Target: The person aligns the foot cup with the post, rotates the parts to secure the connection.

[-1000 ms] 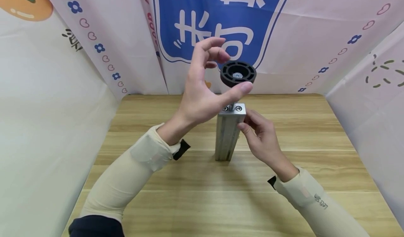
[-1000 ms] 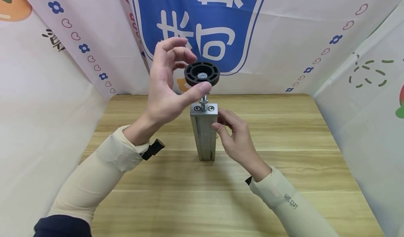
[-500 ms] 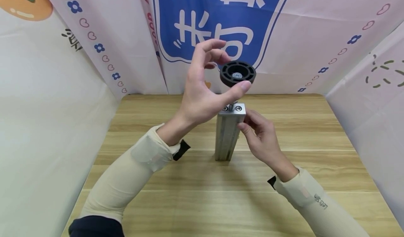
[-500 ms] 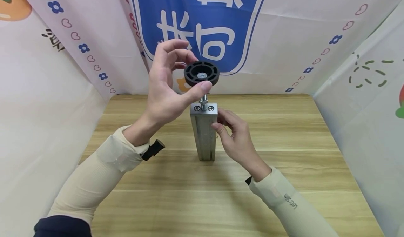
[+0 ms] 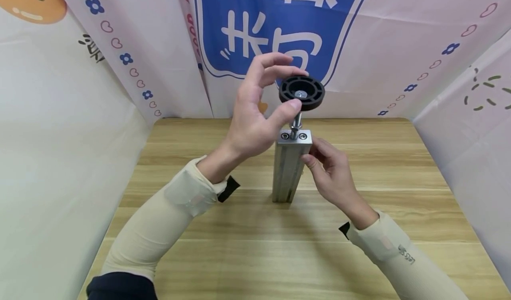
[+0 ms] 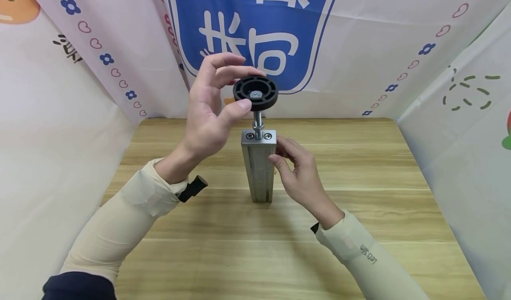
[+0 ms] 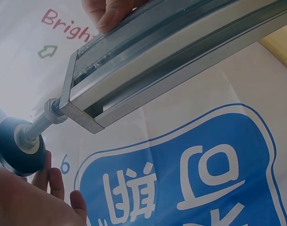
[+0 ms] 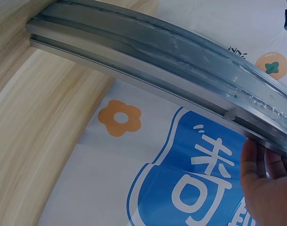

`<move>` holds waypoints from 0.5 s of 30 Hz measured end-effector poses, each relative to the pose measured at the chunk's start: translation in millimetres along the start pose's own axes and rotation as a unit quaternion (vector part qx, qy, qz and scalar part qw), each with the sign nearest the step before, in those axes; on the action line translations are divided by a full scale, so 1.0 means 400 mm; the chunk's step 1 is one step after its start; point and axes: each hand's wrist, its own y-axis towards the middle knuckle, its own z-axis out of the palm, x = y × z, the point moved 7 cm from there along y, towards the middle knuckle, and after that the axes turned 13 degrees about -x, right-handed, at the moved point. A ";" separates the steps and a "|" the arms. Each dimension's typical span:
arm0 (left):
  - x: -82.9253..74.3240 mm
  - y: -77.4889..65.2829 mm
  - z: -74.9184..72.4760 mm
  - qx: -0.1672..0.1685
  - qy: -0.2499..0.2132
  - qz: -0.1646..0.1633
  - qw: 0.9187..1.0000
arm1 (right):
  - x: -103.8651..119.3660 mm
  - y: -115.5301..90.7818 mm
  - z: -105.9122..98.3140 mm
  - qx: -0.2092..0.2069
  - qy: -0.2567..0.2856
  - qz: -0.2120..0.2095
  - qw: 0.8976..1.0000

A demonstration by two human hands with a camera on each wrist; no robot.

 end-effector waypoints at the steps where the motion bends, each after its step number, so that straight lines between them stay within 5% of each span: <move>1: 0.001 0.000 0.002 0.006 -0.010 -0.003 1.000 | 0.000 0.000 0.000 0.000 -0.002 0.000 1.000; 9: 0.002 0.000 0.011 0.037 -0.065 -0.035 0.997 | 0.000 0.000 -0.001 0.004 -0.009 0.003 1.000; 15: -0.003 0.001 0.002 0.025 0.003 -0.022 0.999 | 0.001 0.000 -0.002 0.003 -0.002 0.000 1.000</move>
